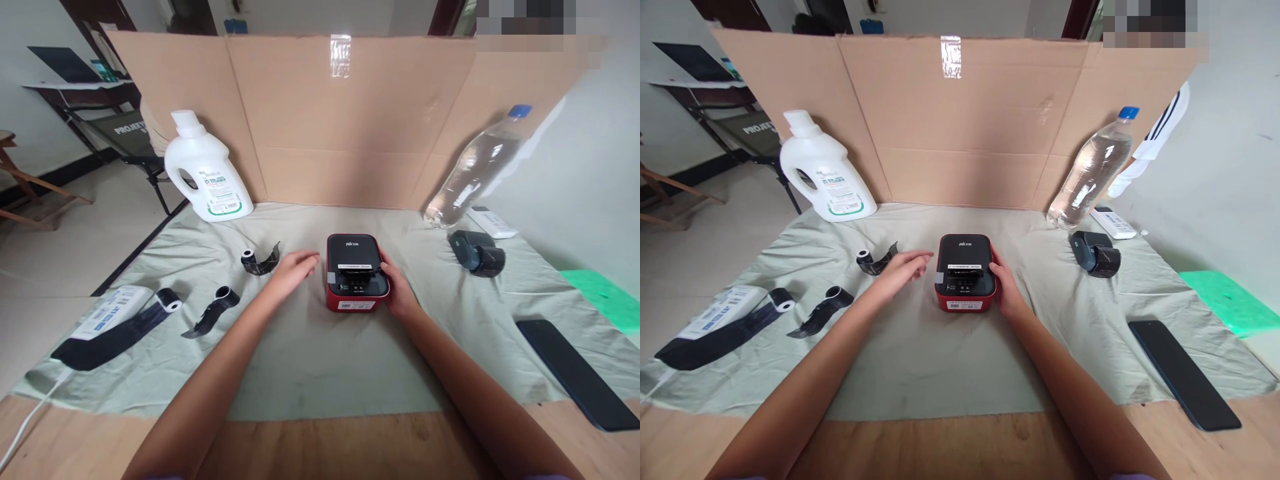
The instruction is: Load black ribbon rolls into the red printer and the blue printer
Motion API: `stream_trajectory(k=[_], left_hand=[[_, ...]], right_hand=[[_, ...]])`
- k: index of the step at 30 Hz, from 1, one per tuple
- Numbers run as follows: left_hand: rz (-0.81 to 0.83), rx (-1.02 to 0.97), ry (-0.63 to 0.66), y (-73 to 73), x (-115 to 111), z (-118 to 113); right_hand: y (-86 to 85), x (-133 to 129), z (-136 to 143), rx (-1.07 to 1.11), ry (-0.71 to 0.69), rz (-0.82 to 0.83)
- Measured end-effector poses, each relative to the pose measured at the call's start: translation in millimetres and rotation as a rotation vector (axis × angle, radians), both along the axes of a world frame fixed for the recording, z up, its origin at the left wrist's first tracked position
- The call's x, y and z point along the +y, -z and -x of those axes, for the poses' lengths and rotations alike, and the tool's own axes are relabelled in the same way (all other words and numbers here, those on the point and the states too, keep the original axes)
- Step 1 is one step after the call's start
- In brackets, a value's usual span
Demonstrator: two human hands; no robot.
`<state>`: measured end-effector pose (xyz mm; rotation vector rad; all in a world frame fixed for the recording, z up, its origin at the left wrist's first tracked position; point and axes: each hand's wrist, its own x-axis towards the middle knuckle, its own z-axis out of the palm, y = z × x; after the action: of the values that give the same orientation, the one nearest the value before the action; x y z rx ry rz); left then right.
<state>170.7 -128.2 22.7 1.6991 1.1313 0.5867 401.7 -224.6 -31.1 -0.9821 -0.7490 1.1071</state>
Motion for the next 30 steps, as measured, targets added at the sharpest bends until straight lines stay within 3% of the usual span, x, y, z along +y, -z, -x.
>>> stream_trajectory(k=[2, 4, 6, 10, 12, 15, 20, 26, 30], left_hand=[[-0.312, 0.244, -0.157, -5.1, 17, 25], [-0.520, 0.504, -0.302, -9.2, 34, 55], [-0.514, 0.689, -0.298, -9.6, 48, 83], [-0.330, 0.783, -0.103, -1.8, 64, 117], [-0.306, 0.816, -0.083, -1.6, 66, 121], [-0.337, 0.872, -0.112, -12.3, 60, 119], [-0.415, 0.893, -0.037, -29.6, 28, 113], [-0.458, 0.887, 0.046, -18.9, -4, 117], [-0.529, 0.594, -0.002, -18.2, -19, 101]], right_hand=[[3.9, 0, 0, 0.008, 0.009, -0.044], [7.8, 1, 1, 0.009, 0.023, -0.082], [11.2, 2, 1, 0.002, 0.040, -0.101], [15.1, 3, 1, -0.020, 0.059, -0.110], [15.7, 3, 0, -0.037, 0.058, -0.112], [14.7, 2, 0, -0.063, 0.063, -0.117], [9.1, -5, 3, -0.106, 0.066, -0.062], [11.4, -28, -4, -0.178, 0.053, -0.039], [17.5, -47, -13, -0.392, -0.051, -0.027]])
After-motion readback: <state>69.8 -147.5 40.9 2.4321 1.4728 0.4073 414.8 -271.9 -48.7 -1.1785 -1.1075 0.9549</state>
